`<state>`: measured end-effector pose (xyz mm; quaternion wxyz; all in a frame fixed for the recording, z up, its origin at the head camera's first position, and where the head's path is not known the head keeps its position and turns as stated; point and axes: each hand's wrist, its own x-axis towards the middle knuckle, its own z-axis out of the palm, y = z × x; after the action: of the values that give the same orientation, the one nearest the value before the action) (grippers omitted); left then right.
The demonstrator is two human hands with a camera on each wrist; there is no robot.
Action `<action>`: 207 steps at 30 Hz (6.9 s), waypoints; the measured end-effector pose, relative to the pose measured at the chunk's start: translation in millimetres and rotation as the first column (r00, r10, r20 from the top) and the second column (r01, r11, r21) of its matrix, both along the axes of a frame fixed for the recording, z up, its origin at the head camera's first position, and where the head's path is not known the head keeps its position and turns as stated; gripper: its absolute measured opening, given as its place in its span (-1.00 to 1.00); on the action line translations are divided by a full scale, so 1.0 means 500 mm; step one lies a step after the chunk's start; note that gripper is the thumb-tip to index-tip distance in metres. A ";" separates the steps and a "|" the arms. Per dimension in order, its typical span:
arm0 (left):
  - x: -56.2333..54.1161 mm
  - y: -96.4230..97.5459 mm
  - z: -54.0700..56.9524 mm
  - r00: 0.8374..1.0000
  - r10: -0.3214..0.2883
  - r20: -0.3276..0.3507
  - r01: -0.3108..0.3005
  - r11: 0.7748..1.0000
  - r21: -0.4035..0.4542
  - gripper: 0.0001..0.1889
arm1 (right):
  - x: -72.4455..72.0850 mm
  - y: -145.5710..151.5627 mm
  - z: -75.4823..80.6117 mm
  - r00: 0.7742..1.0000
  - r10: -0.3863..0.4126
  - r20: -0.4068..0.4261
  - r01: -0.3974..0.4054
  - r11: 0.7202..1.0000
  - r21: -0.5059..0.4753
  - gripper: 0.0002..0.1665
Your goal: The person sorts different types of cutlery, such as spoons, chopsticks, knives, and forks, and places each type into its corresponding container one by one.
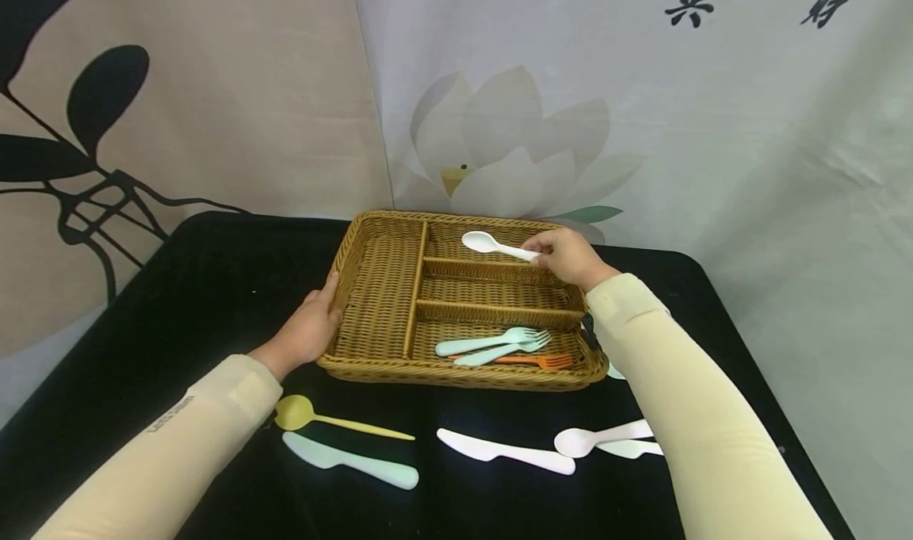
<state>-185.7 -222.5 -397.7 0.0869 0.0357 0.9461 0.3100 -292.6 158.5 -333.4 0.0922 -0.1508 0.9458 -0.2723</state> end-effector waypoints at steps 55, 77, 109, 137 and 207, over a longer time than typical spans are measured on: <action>0.002 -0.002 -0.003 1.000 0.017 0.008 -0.017 1.000 0.020 -0.34 | -0.065 -0.033 -0.052 0.987 -0.076 0.141 0.059 0.991 0.120 -0.65; 0.003 -0.003 -0.002 1.000 0.016 0.004 -0.016 1.000 -0.001 -0.35 | -0.061 -0.027 -0.038 0.989 -0.084 0.125 0.071 0.992 0.106 -0.61; -0.004 -0.004 -0.003 1.000 -0.002 -0.012 0.002 1.000 -0.009 -0.35 | 0.107 -0.075 0.056 0.982 -0.177 -0.070 0.129 0.888 -0.442 -0.53; -0.002 -0.005 -0.006 1.000 0.007 0.010 -0.007 1.000 -0.007 -0.35 | 0.329 -0.186 -0.016 0.999 0.025 -0.031 -0.039 0.779 -0.626 -0.63; 0.002 -0.001 -0.001 1.000 -0.002 -0.015 0.002 1.000 -0.021 -0.35 | 0.377 -0.364 -0.138 0.926 0.377 0.029 -0.378 0.924 0.054 -0.68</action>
<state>-184.9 -222.8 -398.1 0.0807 0.0380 0.9499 0.2997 -104.1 -23.3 -402.5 0.1559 -0.3248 0.9058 -0.2229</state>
